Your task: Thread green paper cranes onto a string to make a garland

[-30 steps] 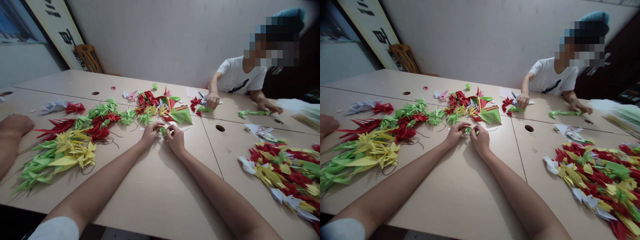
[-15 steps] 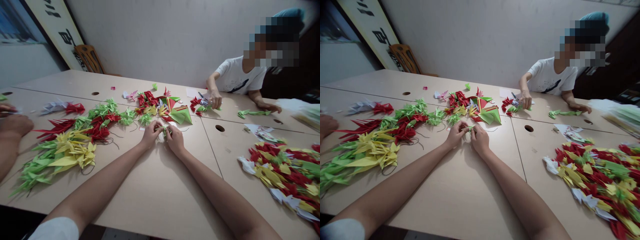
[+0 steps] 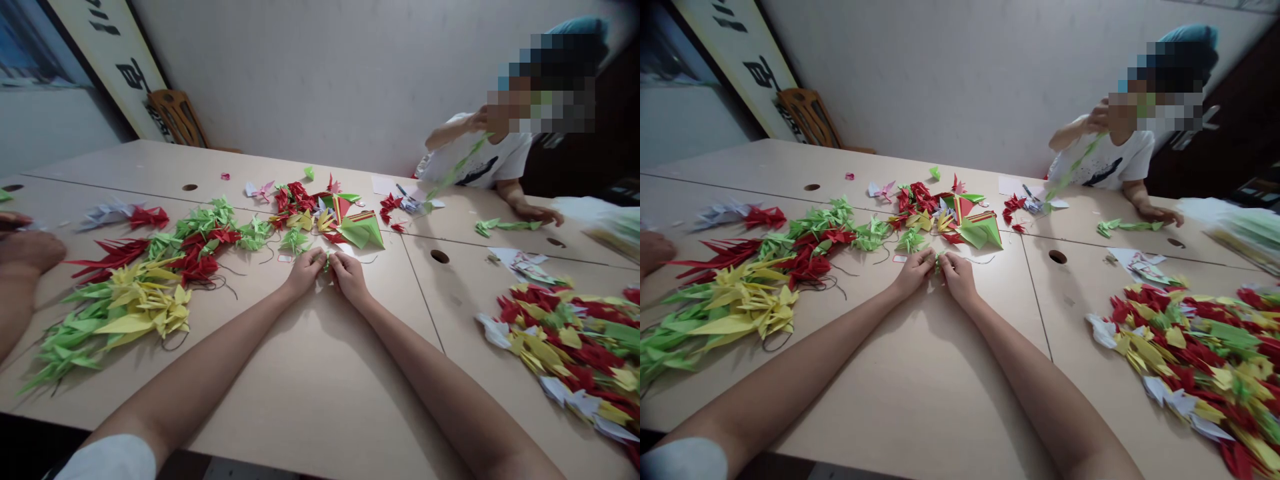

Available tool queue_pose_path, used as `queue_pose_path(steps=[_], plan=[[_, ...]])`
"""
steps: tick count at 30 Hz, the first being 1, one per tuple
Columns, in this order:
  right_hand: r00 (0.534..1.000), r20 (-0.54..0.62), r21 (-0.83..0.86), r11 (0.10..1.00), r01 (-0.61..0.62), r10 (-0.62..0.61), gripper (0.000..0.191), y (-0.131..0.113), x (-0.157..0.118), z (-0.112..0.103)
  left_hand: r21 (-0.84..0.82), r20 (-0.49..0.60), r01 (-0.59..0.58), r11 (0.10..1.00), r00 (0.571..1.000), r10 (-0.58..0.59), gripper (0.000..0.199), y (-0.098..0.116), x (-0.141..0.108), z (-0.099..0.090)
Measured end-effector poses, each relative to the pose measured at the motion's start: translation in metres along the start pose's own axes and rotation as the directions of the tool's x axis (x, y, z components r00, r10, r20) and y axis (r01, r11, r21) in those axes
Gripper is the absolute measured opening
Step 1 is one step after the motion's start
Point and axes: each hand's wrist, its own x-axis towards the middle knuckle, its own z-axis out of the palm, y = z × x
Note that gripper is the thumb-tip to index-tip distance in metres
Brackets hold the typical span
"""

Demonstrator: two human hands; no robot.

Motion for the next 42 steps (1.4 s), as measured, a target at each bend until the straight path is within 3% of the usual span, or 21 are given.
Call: queue_pose_path(steps=[5,13,21,36,39,42], plan=[[0.995,0.057,0.192,0.977,-0.095,0.085,0.043,-0.005,-0.002,0.001,-0.196,0.024,0.096,0.976,0.995,-0.093,0.04,0.0,-0.002,0.002],[0.986,0.092,0.379,0.911,-0.165,0.14,0.042,-0.009,-0.002,0.006,-0.504,-0.004,0.184,0.844,0.977,-0.215,0.048,0.002,-0.003,0.01],[0.981,0.092,0.424,0.885,-0.194,0.171,0.041,-0.01,-0.005,0.01,-0.549,-0.042,0.159,0.821,0.975,-0.217,0.043,0.002,-0.003,0.01],[0.969,0.106,0.516,0.82,-0.247,0.225,0.039,-0.011,-0.007,0.017,-0.482,-0.156,0.122,0.867,0.962,-0.222,0.044,0.008,-0.006,0.014],[0.962,0.126,0.52,0.81,-0.271,0.241,0.04,-0.013,-0.006,0.014,-0.501,-0.113,0.132,0.856,0.97,-0.216,0.044,0.007,-0.005,0.012],[0.948,0.203,0.509,0.801,-0.314,0.243,0.04,-0.013,-0.003,0.007,-0.555,0.018,0.177,0.813,0.979,-0.201,0.043,0.003,-0.002,0.006]])
